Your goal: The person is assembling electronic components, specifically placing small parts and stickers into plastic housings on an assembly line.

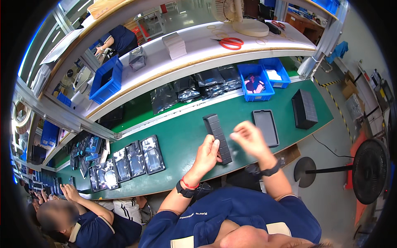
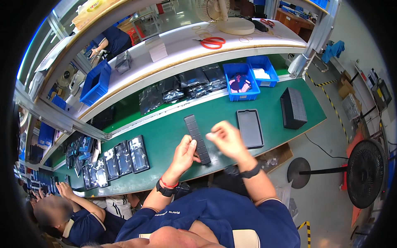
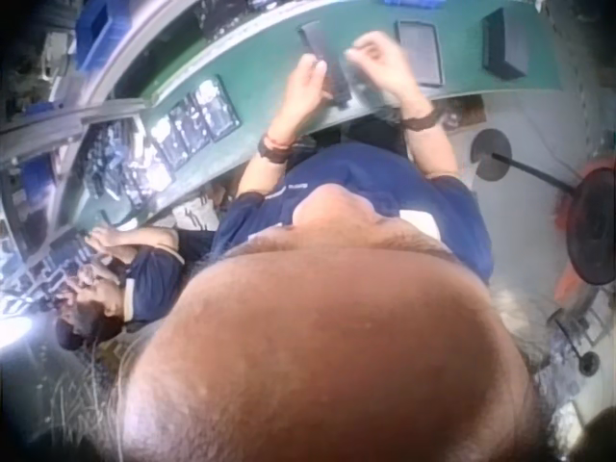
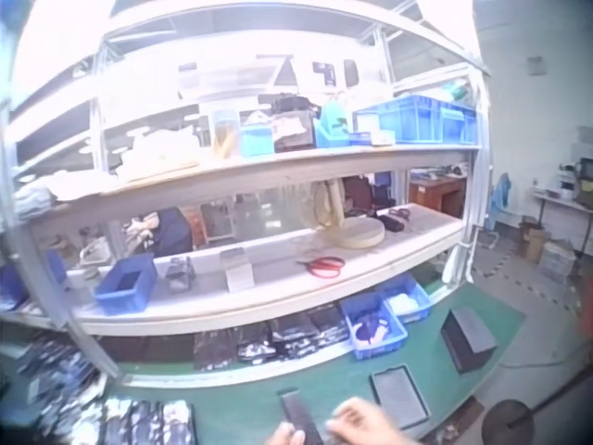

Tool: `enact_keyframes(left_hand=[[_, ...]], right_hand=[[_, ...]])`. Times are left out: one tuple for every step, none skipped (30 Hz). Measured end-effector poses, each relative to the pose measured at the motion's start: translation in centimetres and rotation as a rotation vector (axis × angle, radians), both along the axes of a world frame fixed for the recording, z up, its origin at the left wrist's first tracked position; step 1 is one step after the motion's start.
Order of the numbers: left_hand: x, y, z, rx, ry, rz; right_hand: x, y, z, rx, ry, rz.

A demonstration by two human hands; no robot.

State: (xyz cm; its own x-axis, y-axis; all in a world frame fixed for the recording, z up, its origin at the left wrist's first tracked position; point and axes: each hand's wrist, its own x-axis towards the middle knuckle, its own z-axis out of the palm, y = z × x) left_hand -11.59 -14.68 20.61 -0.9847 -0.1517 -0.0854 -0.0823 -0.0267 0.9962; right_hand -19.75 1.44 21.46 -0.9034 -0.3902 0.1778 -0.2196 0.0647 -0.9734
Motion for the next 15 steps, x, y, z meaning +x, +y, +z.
enact_keyframes(left_hand=[[0.0,0.0,0.0,-0.054,-0.001,-0.032],[0.1,-0.2,0.0,-0.109,-0.002,-0.057],[0.1,-0.3,0.1,-0.140,-0.001,-0.022],[0.1,-0.6,0.1,-0.142,-0.004,-0.017],[0.2,-0.9,0.0,-0.140,0.011,-0.014],[0.4,-1.2,-0.1,-0.138,0.027,-0.013],[0.5,-1.3,-0.1,-0.138,0.023,-0.010],[0.6,-1.3,-0.1,-0.113,0.039,0.006],[0.7,-1.3,-0.1,-0.088,0.055,0.021],[0.8,-1.3,0.2,-0.087,0.053,0.022],[0.9,-1.3,0.7,-0.084,0.024,0.025],[1.0,-1.4,1.1,-0.082,-0.006,0.027],[1.1,-1.5,1.2,-0.080,-0.008,0.028],[1.3,-1.8,1.3,-0.055,-0.015,0.060],[1.5,-2.1,1.4,-0.030,-0.021,0.092]], right_hand=[[0.5,-1.9,-1.5,-0.075,-0.035,0.042],[1.0,-3.0,-1.1,-0.058,-0.098,0.061],[1.2,-3.6,-1.3,-0.050,-0.063,0.060],[1.3,-4.0,-1.5,-0.042,-0.027,0.059],[1.4,-4.2,-1.5,-0.044,-0.030,0.064],[1.3,-4.2,-1.5,-0.031,-0.042,0.079],[1.3,-4.3,-1.5,-0.017,-0.054,0.093],[1.3,-4.5,-1.4,-0.017,-0.056,0.096],[1.3,-4.6,-1.1,-0.145,-0.113,0.133],[1.3,-4.7,-0.9,-0.273,-0.170,0.169],[1.3,-4.7,-0.9,-0.287,-0.200,0.189],[1.2,-4.6,-1.0,-0.286,-0.203,0.190],[1.1,-4.4,-1.2,-0.306,-0.229,0.184],[0.9,-4.4,-1.4,-0.327,-0.256,0.180],[0.6,-4.4,-1.4,-0.362,-0.234,0.162]])
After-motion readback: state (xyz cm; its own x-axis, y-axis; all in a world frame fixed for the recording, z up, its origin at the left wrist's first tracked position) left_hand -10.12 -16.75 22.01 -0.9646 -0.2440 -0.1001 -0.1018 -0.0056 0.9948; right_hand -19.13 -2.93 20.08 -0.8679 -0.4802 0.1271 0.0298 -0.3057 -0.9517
